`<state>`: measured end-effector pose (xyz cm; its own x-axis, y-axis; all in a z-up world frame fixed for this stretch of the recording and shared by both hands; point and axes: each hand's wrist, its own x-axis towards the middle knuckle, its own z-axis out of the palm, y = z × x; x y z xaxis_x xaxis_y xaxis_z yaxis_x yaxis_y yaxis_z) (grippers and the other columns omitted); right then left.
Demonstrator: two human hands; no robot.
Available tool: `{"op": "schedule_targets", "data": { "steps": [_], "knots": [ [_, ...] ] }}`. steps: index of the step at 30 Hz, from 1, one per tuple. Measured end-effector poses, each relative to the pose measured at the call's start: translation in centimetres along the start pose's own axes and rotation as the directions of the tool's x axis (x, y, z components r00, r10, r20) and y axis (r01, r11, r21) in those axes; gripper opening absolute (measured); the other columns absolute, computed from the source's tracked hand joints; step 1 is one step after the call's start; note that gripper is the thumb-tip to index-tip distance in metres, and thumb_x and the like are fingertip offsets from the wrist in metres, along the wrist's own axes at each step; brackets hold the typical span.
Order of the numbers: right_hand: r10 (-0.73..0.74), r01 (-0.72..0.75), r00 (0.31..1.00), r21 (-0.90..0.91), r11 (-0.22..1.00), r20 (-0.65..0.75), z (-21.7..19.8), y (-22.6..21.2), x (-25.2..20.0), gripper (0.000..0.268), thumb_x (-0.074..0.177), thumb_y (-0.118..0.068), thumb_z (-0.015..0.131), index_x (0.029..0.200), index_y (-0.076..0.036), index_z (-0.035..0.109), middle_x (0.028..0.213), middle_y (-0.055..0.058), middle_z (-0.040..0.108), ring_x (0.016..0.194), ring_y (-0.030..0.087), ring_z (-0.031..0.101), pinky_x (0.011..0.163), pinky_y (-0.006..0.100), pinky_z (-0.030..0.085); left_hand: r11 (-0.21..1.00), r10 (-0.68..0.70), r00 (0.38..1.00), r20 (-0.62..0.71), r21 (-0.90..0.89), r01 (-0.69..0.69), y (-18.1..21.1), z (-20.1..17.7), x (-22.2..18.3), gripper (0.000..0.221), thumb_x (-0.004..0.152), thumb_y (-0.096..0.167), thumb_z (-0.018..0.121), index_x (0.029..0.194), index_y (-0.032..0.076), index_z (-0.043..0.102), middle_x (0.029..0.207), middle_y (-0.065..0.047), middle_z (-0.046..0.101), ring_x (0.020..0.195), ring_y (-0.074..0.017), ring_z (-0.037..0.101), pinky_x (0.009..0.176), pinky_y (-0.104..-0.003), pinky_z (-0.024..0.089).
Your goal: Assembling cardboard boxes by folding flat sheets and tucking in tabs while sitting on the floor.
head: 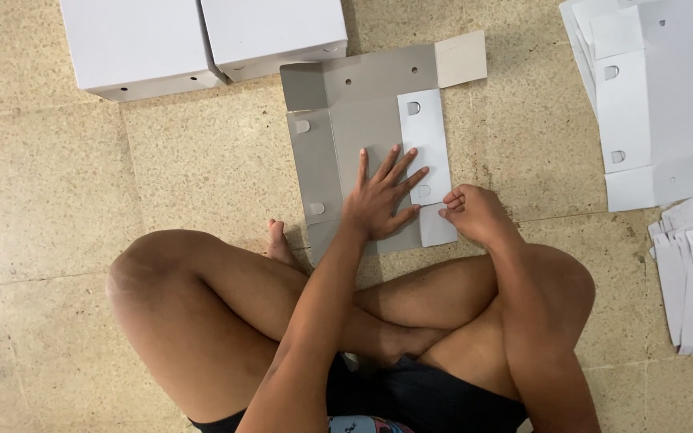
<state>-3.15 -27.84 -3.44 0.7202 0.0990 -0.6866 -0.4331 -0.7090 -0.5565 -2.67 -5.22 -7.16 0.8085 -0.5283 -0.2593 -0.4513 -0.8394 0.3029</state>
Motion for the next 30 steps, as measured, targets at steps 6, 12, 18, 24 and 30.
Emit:
{"op": "schedule_targets", "data": {
  "steps": [6, 12, 18, 24, 30],
  "knots": [
    [0.050, -0.064, 0.995, -0.168, 0.984, -0.084, 0.3, -1.1, 0.7, 0.016, 0.079, -0.011, 0.079, 0.093, -0.005, 0.076, 0.088, 0.011, 0.077, 0.090, 0.027, 0.074, 0.077, 0.039, 0.057, 0.998, -0.018, 0.998, 0.060, 0.055, 0.014, 0.2, -0.2, 0.2, 0.073, 0.094, 0.067, 0.030, 0.161, 0.042, 0.017, 0.172, 0.005, 0.009, 0.158, -0.0228, 0.005, 0.121, -0.068, -0.003],
    [0.001, -0.014, 0.978, -0.065, 0.998, -0.211, -0.4, -2.1, -0.4, 0.023, 0.095, -0.017, 0.063, 0.106, 0.002, 0.073, 0.095, 0.024, 0.073, 0.098, 0.043, 0.069, 0.079, 0.051, 0.055, 0.999, -0.017, 0.997, 0.073, 0.045, 0.014, 0.0, 0.0, 0.3, 0.077, 0.093, 0.070, 0.033, 0.162, 0.040, 0.015, 0.172, 0.004, 0.008, 0.158, -0.0226, 0.004, 0.121, -0.068, -0.003],
    [0.004, -0.039, 0.964, -0.128, 0.991, -0.264, -0.1, -2.2, 3.1, 0.012, 0.094, -0.018, 0.066, 0.101, -0.014, 0.076, 0.092, 0.008, 0.075, 0.090, 0.033, 0.071, 0.078, 0.046, 0.055, 0.999, 0.007, 0.999, 0.046, 0.046, -0.010, -0.1, 0.1, 0.3, 0.078, 0.094, 0.069, 0.033, 0.163, 0.036, 0.017, 0.172, 0.003, 0.010, 0.158, -0.0238, 0.007, 0.121, -0.069, 0.002],
    [-0.100, 0.020, 0.929, -0.223, 0.975, -0.355, -1.4, -2.0, 10.9, 0.013, 0.096, -0.029, 0.070, 0.103, -0.020, 0.075, 0.095, 0.003, 0.073, 0.095, 0.032, 0.070, 0.079, 0.047, 0.056, 0.999, 0.023, 0.999, 0.046, 0.043, -0.025, -0.2, -0.2, 0.2, 0.078, 0.095, 0.066, 0.035, 0.163, 0.033, 0.018, 0.171, 0.001, 0.010, 0.158, -0.0258, 0.007, 0.120, -0.070, 0.003],
    [-0.125, 0.021, 0.877, -0.223, 0.975, -0.464, -2.3, -4.4, 17.1, 0.014, 0.100, -0.027, 0.067, 0.103, -0.016, 0.075, 0.090, 0.000, 0.073, 0.089, 0.032, 0.072, 0.078, 0.048, 0.057, 0.999, 0.023, 0.999, 0.025, 0.032, -0.024, -0.3, 0.2, 0.3, 0.078, 0.094, 0.064, 0.038, 0.163, 0.032, 0.019, 0.172, 0.001, 0.010, 0.158, -0.0263, 0.008, 0.120, -0.071, 0.004]
  ]
}}
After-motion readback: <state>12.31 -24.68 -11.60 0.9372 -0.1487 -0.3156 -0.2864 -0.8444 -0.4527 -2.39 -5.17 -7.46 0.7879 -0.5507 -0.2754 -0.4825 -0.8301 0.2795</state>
